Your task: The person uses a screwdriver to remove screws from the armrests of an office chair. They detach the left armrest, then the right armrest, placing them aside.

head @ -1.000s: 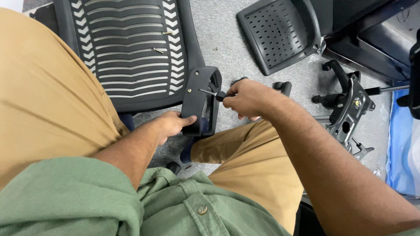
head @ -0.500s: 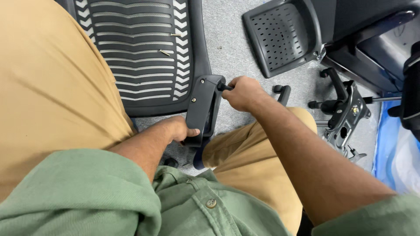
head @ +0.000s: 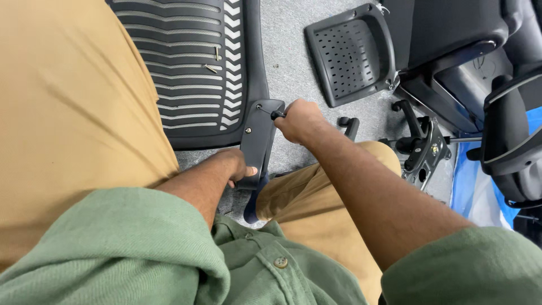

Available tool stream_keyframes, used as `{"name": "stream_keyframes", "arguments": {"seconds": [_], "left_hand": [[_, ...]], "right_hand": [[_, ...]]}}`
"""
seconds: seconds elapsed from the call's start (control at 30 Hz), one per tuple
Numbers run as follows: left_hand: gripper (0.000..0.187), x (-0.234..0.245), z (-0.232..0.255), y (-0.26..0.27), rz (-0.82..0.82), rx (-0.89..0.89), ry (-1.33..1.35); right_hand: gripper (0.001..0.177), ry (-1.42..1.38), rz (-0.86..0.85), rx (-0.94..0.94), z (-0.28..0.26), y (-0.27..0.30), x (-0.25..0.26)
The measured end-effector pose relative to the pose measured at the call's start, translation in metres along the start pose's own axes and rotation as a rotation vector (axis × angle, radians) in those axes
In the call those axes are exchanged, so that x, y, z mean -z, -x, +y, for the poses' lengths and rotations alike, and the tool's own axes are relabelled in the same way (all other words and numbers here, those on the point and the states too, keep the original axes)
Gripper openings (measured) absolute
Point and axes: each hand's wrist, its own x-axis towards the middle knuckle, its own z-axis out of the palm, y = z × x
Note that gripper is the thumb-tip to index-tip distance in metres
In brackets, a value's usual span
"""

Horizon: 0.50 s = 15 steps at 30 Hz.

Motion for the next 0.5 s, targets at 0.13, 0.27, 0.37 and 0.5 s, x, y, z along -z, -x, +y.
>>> {"name": "stream_keyframes", "arguments": {"seconds": [0.13,0.27,0.37,0.5], "left_hand": [[0.075,0.002,0.004,-0.008,-0.012,-0.017,-0.019],[0.075,0.007,0.010,-0.011,0.013,-0.008,0.016],[0.073,0.010,0.012,-0.005,0.037,-0.012,0.049],[0.070,0.010,0.013,0.006,0.045,-0.036,0.046]], "right_hand": [[0.044,0.065,0.010,-0.024,-0.010,-0.016,0.004],[0.050,0.182,-0.002,0.004,-0.013,-0.024,0.009],[0.045,0.102,-0.008,-0.042,-0.010,-0.020,0.006],[0.037,0.017,-0.001,-0.050,-0.008,-0.009,-0.002]]}}
